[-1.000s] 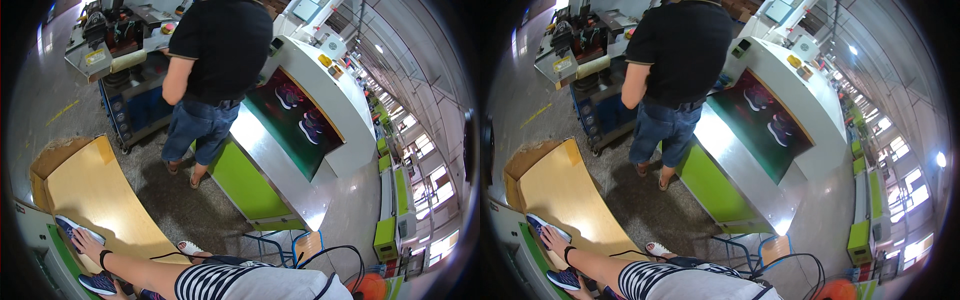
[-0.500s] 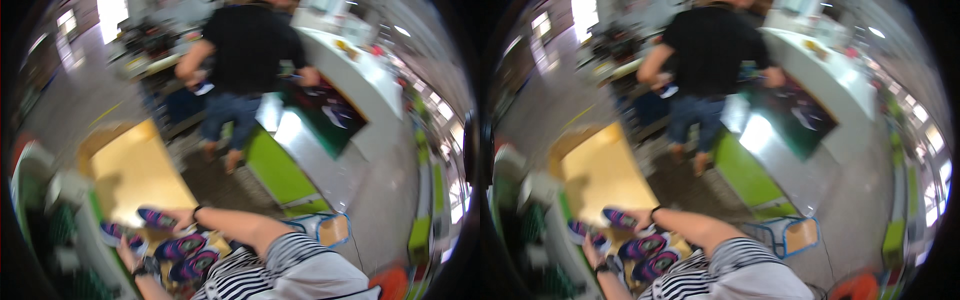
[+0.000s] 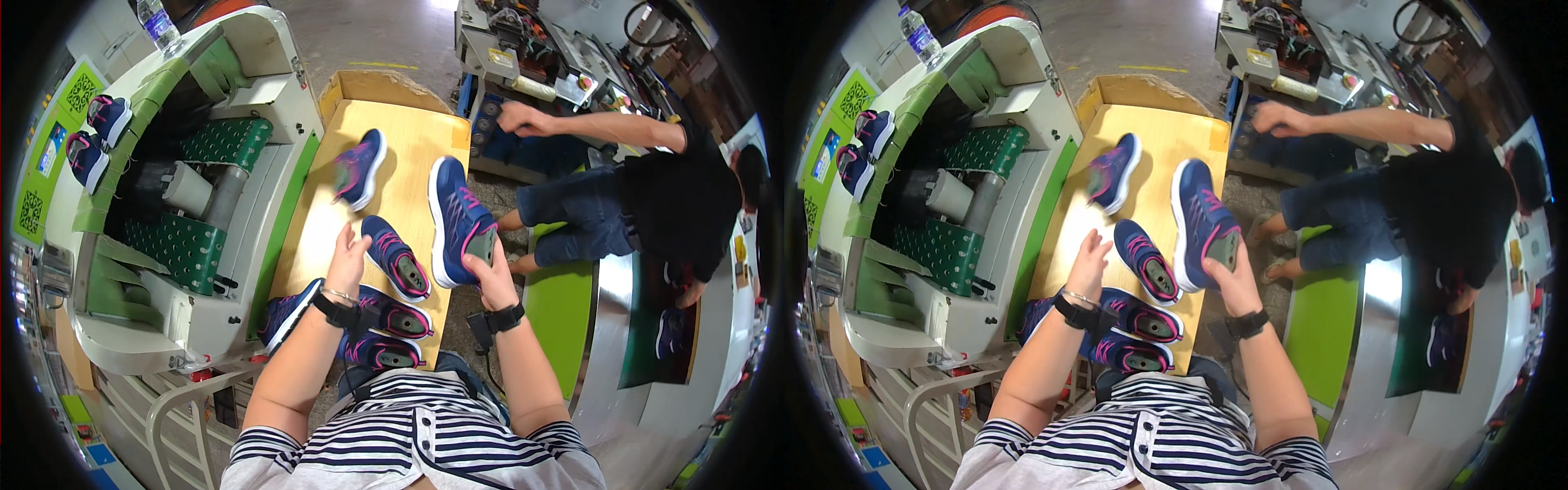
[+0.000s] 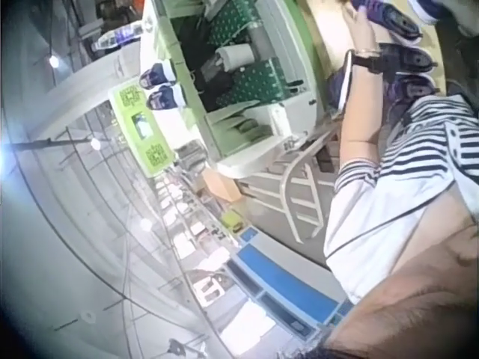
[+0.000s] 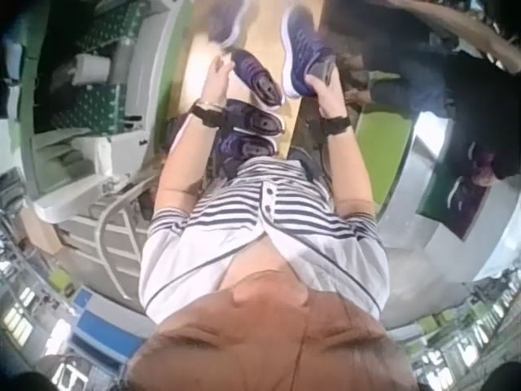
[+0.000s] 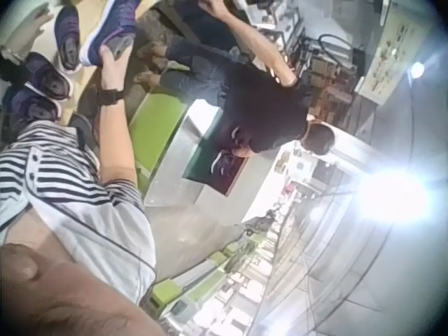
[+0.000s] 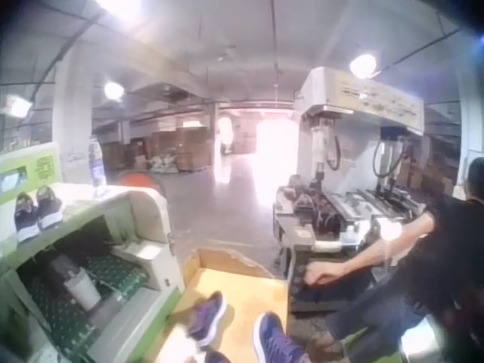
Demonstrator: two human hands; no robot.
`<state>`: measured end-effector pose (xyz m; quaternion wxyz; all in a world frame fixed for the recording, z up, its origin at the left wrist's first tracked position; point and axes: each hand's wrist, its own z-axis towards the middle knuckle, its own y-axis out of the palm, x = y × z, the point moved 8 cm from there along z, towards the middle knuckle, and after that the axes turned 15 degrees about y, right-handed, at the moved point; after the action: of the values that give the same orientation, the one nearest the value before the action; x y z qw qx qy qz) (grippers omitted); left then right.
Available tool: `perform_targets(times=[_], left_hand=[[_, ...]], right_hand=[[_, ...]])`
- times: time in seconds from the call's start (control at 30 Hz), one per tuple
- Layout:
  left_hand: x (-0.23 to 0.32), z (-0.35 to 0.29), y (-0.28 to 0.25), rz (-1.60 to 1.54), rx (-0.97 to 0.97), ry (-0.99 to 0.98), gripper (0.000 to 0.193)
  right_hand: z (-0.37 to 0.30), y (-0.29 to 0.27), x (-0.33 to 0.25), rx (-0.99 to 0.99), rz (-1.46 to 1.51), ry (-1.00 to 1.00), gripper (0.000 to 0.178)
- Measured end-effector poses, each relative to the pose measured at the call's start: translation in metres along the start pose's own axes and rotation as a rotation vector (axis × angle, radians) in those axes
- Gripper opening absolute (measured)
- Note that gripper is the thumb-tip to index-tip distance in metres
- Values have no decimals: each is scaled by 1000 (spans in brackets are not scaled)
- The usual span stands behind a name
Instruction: The person picks up shoes from a table, places them onto a conveyor belt, and then removes shoes from the conveyor belt to place them back on the table.
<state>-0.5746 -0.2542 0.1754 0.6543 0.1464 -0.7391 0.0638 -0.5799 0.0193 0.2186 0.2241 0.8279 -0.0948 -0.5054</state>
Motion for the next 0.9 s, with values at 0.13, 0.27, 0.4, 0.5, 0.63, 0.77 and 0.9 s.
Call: perform_targets(times=[0.13, 0.27, 0.4, 0.5, 0.63, 0.77, 0.9], left_hand=[[-77, -16, 39, 94, 68, -125, 110], [-98, -28, 80, 458, 279, -21, 111], [-91, -16, 69, 414, 296, 134, 98], [-67, -12, 47, -145, 258, -131, 94], [25, -31, -4, -661, 194, -216, 73], [139, -57, -93, -432, 429, 265, 77], [210, -53, -175, -23, 785, 557, 81]], right_hand=[[30, -36, 27, 233, -630, -183, 83], [55, -40, 68, 208, -1043, -193, 86], [65, -35, 66, 213, -895, -108, 77], [80, -33, 43, 273, -804, -165, 67], [110, 6, 3, 171, -694, -170, 63], [127, 154, -48, -196, -486, -200, 62], [162, 322, -71, -458, -626, -515, 61]])
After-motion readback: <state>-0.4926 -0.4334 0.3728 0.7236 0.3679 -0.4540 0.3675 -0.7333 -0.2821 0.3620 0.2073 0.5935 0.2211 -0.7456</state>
